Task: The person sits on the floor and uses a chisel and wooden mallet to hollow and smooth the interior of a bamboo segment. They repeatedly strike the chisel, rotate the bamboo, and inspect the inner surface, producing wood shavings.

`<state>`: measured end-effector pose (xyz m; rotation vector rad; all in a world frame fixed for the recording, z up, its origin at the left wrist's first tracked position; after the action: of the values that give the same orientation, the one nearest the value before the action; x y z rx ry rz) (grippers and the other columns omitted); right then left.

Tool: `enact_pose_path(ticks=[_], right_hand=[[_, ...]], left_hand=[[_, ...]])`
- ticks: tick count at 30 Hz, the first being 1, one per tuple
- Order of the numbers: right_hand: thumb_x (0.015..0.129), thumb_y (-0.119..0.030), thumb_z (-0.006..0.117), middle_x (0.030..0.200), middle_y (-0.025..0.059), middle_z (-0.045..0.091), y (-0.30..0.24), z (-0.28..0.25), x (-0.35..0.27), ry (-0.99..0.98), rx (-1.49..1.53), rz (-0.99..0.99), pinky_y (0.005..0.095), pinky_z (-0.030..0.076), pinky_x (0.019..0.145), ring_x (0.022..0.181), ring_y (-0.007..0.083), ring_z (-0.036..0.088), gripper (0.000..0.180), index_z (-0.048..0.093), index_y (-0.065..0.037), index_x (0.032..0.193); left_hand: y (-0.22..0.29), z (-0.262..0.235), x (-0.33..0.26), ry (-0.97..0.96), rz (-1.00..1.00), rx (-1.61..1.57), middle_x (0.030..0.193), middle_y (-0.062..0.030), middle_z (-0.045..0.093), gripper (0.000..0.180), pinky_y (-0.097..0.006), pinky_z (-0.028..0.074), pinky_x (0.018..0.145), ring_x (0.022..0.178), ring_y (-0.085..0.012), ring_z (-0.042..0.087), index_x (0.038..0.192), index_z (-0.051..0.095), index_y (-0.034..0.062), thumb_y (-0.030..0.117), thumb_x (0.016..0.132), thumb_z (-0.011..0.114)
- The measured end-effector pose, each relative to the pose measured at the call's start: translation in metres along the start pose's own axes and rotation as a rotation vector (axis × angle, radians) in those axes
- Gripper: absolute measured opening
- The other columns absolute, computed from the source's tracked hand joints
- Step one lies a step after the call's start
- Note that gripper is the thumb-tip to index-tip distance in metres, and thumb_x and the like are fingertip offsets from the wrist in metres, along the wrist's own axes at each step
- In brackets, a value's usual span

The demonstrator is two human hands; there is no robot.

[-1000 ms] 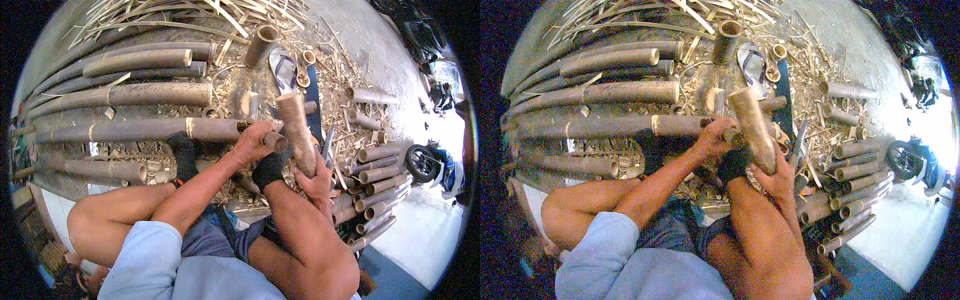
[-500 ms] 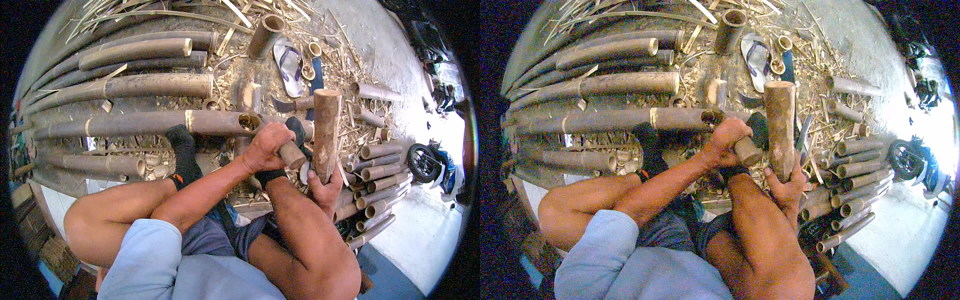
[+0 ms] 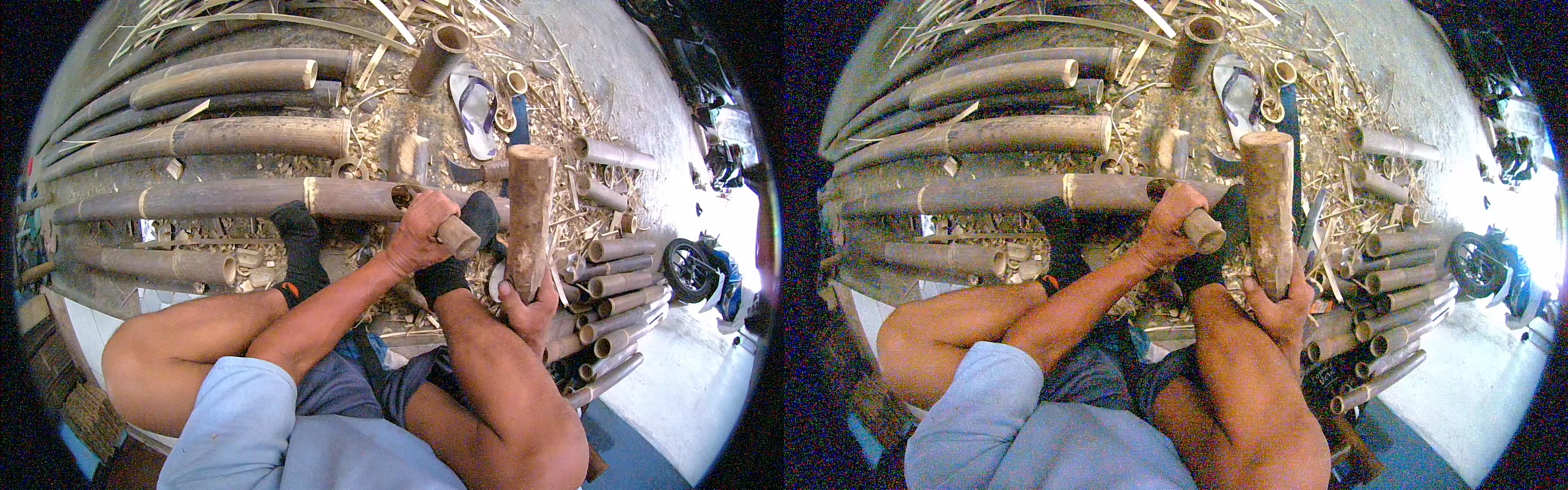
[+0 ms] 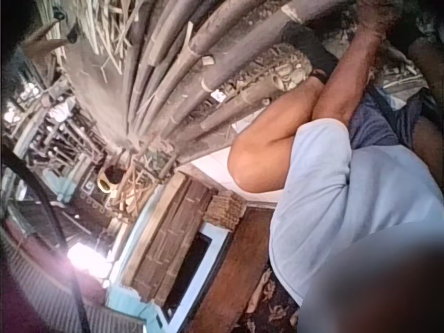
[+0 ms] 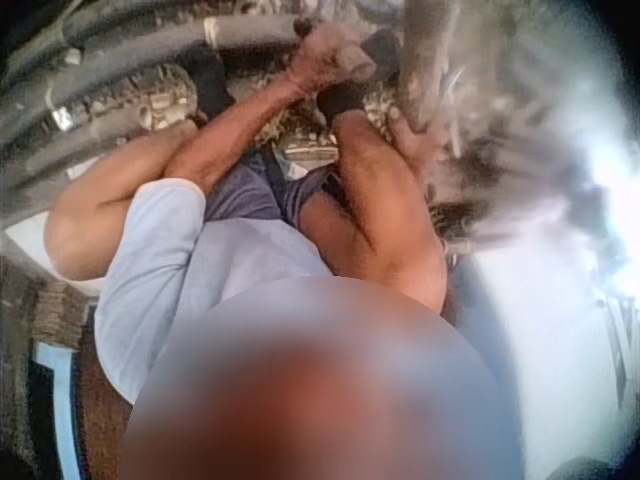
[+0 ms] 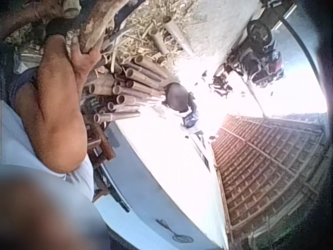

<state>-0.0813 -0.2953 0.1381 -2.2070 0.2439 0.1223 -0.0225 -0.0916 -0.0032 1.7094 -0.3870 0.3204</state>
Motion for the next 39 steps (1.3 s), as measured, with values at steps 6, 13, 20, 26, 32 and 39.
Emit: enact_pose_path(ticks=[6, 13, 20, 26, 32, 39], right_hand=[[0.070, -0.025, 0.087, 0.104, 0.0147, 0.074, 0.009, -0.009, -0.003, 0.008, -0.043, 0.011, 0.0385, 0.055, 0.086, 0.093, 0.0254, 0.072, 0.076, 0.057, 0.000, 0.135], [0.071, -0.031, 0.086, 0.102, 0.0139, 0.072, 0.003, -0.001, 0.007, 0.011, -0.172, -0.269, 0.0383, 0.054, 0.084, 0.091, 0.0253, 0.069, 0.078, 0.056, -0.001, 0.136], [0.062, -0.034, 0.091, 0.110, 0.0211, 0.072, -0.007, 0.013, 0.027, -0.040, -0.167, -0.443, 0.0415, 0.057, 0.088, 0.101, 0.0324, 0.073, 0.095, 0.052, -0.004, 0.143], [0.066, -0.028, 0.089, 0.116, 0.0199, 0.071, -0.018, 0.016, 0.032, -0.196, -0.396, -0.258, 0.0420, 0.057, 0.089, 0.102, 0.0331, 0.073, 0.091, 0.049, -0.005, 0.144], [0.072, -0.027, 0.087, 0.105, 0.0165, 0.074, -0.030, 0.023, 0.044, -0.109, -0.293, -0.313, 0.0386, 0.057, 0.083, 0.093, 0.0274, 0.073, 0.073, 0.057, -0.004, 0.135], [0.073, -0.038, 0.085, 0.101, 0.0198, 0.073, -0.038, 0.027, 0.057, -0.035, -0.103, -0.134, 0.0467, 0.056, 0.084, 0.093, 0.0374, 0.072, 0.083, 0.052, -0.007, 0.143]], left_hand=[[-0.001, 0.002, -0.002, 0.032, -0.017, 0.005, 0.096, -0.0149, 0.057, 0.048, -0.047, 0.046, 0.086, 0.094, -0.0394, 0.058, 0.105, 0.057, 0.0084, 0.024, 0.067, 0.082], [-0.012, 0.005, -0.009, 0.077, -0.067, -0.068, 0.096, -0.0147, 0.057, 0.043, -0.046, 0.045, 0.086, 0.093, -0.0392, 0.057, 0.101, 0.055, 0.0078, 0.030, 0.073, 0.079], [-0.019, 0.008, -0.012, 0.193, -0.191, -0.247, 0.094, -0.0139, 0.056, 0.040, -0.045, 0.046, 0.085, 0.090, -0.0382, 0.055, 0.099, 0.055, 0.0062, 0.024, 0.072, 0.079], [-0.009, -0.007, 0.002, 0.171, -0.150, -0.134, 0.095, -0.0144, 0.056, 0.038, -0.042, 0.047, 0.082, 0.089, -0.0357, 0.057, 0.099, 0.054, 0.0051, 0.021, 0.075, 0.078], [-0.021, 0.004, 0.012, 0.291, -0.263, -0.421, 0.093, -0.0098, 0.058, 0.045, -0.035, 0.048, 0.081, 0.088, -0.0243, 0.059, 0.104, 0.057, 0.0048, 0.028, 0.076, 0.084], [-0.015, 0.000, 0.017, 0.310, -0.388, -0.227, 0.095, -0.0088, 0.057, 0.038, -0.034, 0.048, 0.082, 0.089, -0.0208, 0.057, 0.106, 0.056, 0.0052, 0.014, 0.078, 0.081]])
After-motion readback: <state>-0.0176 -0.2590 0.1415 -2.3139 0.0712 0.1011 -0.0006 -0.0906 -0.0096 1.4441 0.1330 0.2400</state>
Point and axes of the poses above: each hand's wrist, its own x-axis towards the middle knuckle, its own z-axis out of the palm, y = z × x, the point moved 1 cm from there along x, towards the middle knuckle
